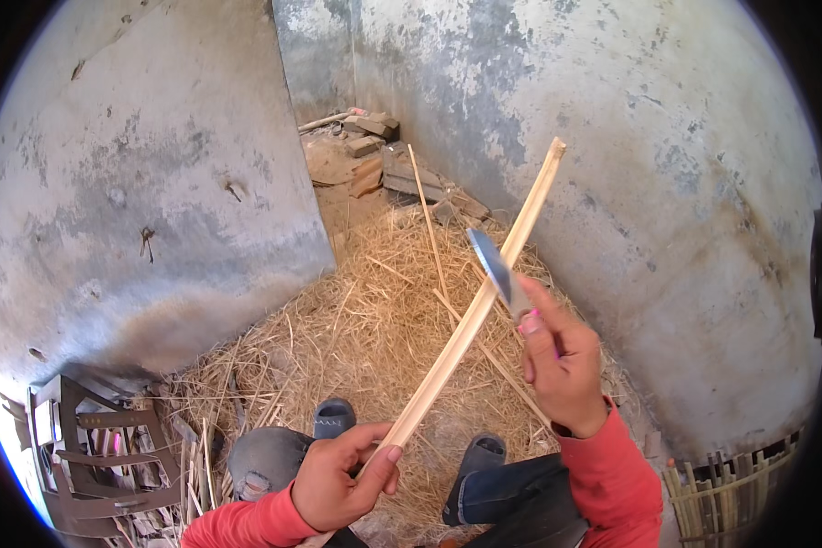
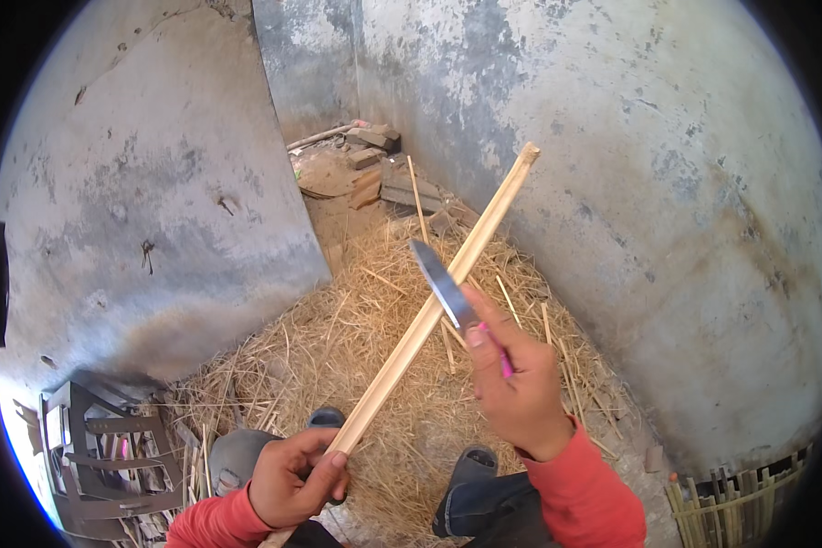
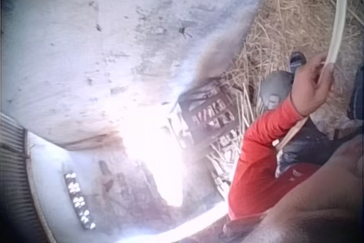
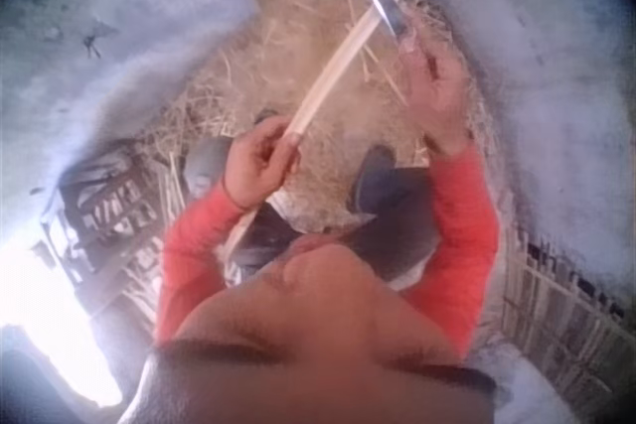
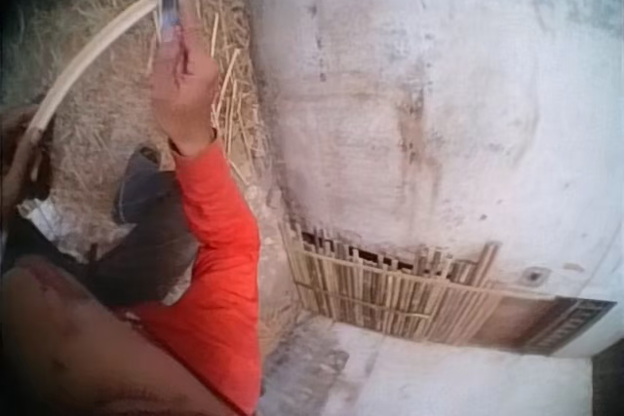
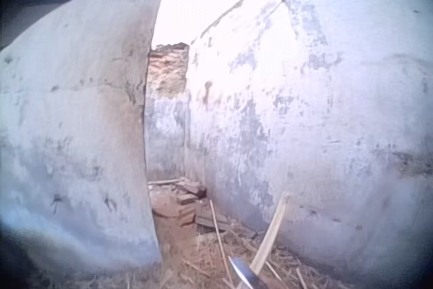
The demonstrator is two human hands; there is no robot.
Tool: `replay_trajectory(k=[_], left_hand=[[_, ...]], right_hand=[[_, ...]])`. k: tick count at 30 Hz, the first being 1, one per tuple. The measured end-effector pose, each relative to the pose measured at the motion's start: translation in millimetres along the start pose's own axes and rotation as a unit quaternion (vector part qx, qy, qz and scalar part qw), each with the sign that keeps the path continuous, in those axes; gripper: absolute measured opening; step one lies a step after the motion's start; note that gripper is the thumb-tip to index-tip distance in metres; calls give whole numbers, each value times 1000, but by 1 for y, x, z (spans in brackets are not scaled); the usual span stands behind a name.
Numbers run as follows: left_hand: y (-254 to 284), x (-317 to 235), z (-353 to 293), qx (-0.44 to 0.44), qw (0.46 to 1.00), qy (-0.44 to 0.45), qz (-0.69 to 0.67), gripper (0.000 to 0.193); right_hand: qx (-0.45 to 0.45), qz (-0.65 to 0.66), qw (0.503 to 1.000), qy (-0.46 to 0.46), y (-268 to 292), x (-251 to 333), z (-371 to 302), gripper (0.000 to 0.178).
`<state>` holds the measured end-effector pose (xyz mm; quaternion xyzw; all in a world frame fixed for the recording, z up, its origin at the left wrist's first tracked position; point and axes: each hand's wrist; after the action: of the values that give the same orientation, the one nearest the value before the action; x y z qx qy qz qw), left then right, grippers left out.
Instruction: The person whittles a long strip of wood using a small knife, shaving off thin layers to smooth the surface while sitting over hay.
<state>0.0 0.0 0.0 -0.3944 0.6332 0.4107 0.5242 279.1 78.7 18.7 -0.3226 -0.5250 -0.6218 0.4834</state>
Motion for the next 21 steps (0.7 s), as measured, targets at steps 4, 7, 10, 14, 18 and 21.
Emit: replay_trajectory(k=[4,7,10,14,18,21], left_hand=[[-3,2,1,-7,1000,8,-23,26],[-1,1,-1,-11,1000,9,-26,26],[4,-3,-2,-14,999,24,-21,26],[9,-3,-4,-17,999,31,-7,26],[9,-2,-5,-15,999,28,-21,26],[7,-2,-5,-16,999,28,-29,26]], right_hand=[[-55,106,993,-19,11,5,-5,32],[-84,79,993,39,11,-15,-5,24],[-106,4,993,51,7,-20,-5,26],[-53,-82,995,10,7,-6,-4,39],[-41,-102,994,-2,9,-3,-5,42],[-54,-111,992,25,8,-7,-5,40]])
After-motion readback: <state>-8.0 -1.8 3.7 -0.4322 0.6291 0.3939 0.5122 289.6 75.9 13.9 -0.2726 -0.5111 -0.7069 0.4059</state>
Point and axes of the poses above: each hand's wrist, its own z-axis towards the middle knuckle, its own y-axis out of the back of the hand, x = y × z
